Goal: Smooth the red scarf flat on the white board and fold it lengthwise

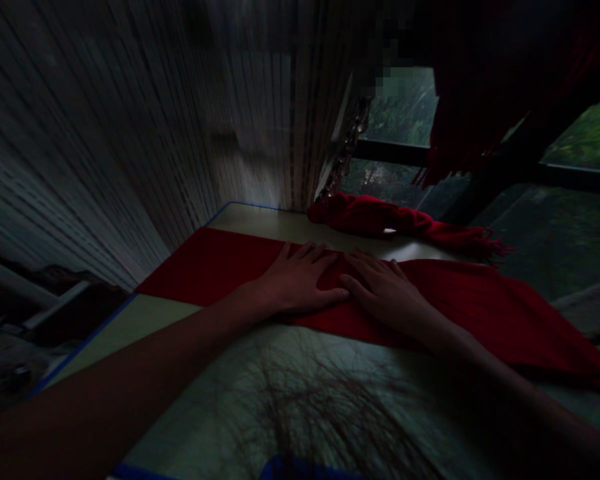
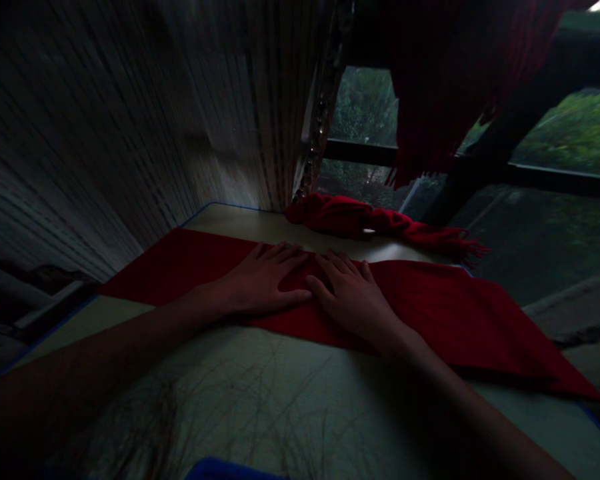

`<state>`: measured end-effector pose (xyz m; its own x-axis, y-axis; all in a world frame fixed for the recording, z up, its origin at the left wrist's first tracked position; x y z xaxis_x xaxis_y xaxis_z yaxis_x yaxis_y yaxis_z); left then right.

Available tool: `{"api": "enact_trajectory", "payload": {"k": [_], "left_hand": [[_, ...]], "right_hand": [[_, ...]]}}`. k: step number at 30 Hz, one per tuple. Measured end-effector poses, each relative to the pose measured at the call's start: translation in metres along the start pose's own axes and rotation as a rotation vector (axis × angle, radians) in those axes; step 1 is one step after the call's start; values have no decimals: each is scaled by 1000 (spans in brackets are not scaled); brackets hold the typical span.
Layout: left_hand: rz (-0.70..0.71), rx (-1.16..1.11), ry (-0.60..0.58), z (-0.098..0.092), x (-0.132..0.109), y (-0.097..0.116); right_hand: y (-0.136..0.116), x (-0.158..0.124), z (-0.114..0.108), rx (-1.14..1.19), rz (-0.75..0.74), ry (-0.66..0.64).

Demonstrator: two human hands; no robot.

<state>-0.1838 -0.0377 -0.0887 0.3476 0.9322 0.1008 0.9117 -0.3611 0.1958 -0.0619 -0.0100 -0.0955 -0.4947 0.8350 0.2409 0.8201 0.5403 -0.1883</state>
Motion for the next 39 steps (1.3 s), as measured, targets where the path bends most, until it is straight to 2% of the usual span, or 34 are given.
{"api": "enact_trajectory", "payload": {"k": [39], "left_hand": [[5,-7,14,-2,-1,1]], "right_hand": [[0,-1,0,20,3,11]]}}
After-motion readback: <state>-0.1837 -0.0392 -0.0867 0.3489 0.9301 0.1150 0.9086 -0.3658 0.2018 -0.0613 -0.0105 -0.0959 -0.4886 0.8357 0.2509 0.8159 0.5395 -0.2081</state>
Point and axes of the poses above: each hand's wrist, its own x-axis towards the middle knuckle, its own z-axis out of the palm, y = z × x, the point moved 10 cm from there along x, towards the middle knuckle, and after that the axes turned 5 degrees about y, right-handed, at the moved point
